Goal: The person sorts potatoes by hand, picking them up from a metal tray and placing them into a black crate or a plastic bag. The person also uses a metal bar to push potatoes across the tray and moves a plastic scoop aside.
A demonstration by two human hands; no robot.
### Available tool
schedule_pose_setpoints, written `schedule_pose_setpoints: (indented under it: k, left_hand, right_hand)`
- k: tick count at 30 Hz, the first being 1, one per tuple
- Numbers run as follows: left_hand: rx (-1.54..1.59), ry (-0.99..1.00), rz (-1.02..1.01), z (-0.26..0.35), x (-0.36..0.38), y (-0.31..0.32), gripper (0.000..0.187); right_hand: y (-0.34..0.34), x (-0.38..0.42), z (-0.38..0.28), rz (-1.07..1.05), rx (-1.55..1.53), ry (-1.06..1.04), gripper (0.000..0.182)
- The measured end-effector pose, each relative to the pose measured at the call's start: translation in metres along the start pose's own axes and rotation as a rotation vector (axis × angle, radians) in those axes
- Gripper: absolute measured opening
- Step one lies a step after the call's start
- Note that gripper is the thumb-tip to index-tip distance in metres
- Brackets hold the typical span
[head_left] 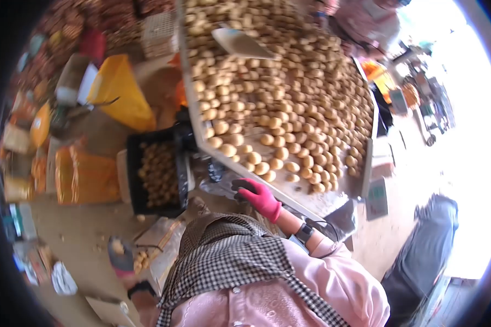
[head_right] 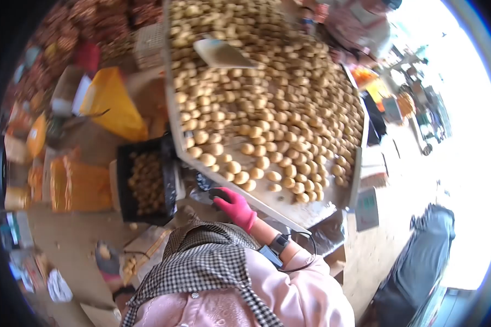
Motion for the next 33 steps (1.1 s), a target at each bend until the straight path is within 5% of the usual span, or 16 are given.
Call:
schedule_pose_setpoints:
  k: [1,2,4,6,11,13,14,15,19,25,28,31,32,33]
  left_hand:
    - [-0.438,0.134,0.137,-0.028,0.015,-0.024,0.037]
    - [-0.668,0.089,0.045,-0.102,0.026,-0.041,0.042]
    - [-0.042,-0.887,-0.386,-0.218,0.068,-0.024,0.047]
    - [-0.094,-0.803,-0.336,-0.215,0.048,-0.007,0.047]
    - [-0.179,-0.489,0.154,-0.183,-0.001,0.013,0.046]
    - [-0.197,-0.41,0.255,-0.132,0.012,0.041,0.046]
    - [-0.141,-0.15,0.143,-0.036,-0.013,0.085,0.043]
    - [0.275,-0.212,-0.001,0.031,-0.014,0.137,0.04]
    - [0.403,-0.057,-0.759,0.269,0.053,0.316,0.032]
    - [0.342,-0.106,-1.544,0.376,0.219,0.482,0.036]
    - [0.329,-0.311,-1.68,0.38,0.265,0.526,0.041]
    - [0.482,-0.558,-1.625,0.393,0.28,0.561,0.055]
    - [0.485,-0.555,-1.623,0.402,0.278,0.568,0.055]
    - [0.725,-0.757,-1.612,0.423,0.276,0.566,0.057]
  right_hand:
    - [-0.017,0.01,-0.007,0.07,-0.002,-0.036,0.035]
    - [-0.035,0.02,-0.012,0.135,-0.007,-0.071,0.033]
    - [-0.072,0.045,-0.017,0.241,0.033,-0.091,0.033]
    - [-0.107,0.078,-0.011,0.338,0.07,-0.096,0.034]
    - [-0.266,0.207,0.018,1.144,0.453,-0.11,0.038]
    - [-0.31,0.242,0.042,1.293,0.362,-0.028,0.042]
    - [-0.33,0.254,0.058,1.332,0.311,0.007,0.043]
    - [-0.356,0.256,0.082,1.296,0.403,-0.031,0.047]
    - [-0.382,0.237,0.062,1.293,0.386,-0.149,0.051]
    - [-0.401,0.179,0.012,1.216,0.783,-0.169,0.061]
    - [-0.408,0.168,0.011,1.136,0.855,-0.128,0.06]
    - [-0.408,0.174,-0.008,1.099,0.755,-0.173,0.051]
    - [-0.402,0.172,-0.012,0.998,0.393,-0.297,0.047]
    - [-0.394,0.167,-0.018,0.872,0.034,-0.405,0.042]
Point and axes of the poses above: each hand's wrist, its own x-axis away from the middle knuckle, its own y-axis out of the palm, z = x × y, the point moved 9 cm from there along -x, towards the middle knuckle, and after that the axes turned 6 degrees about -y, right-handed, at the moved point
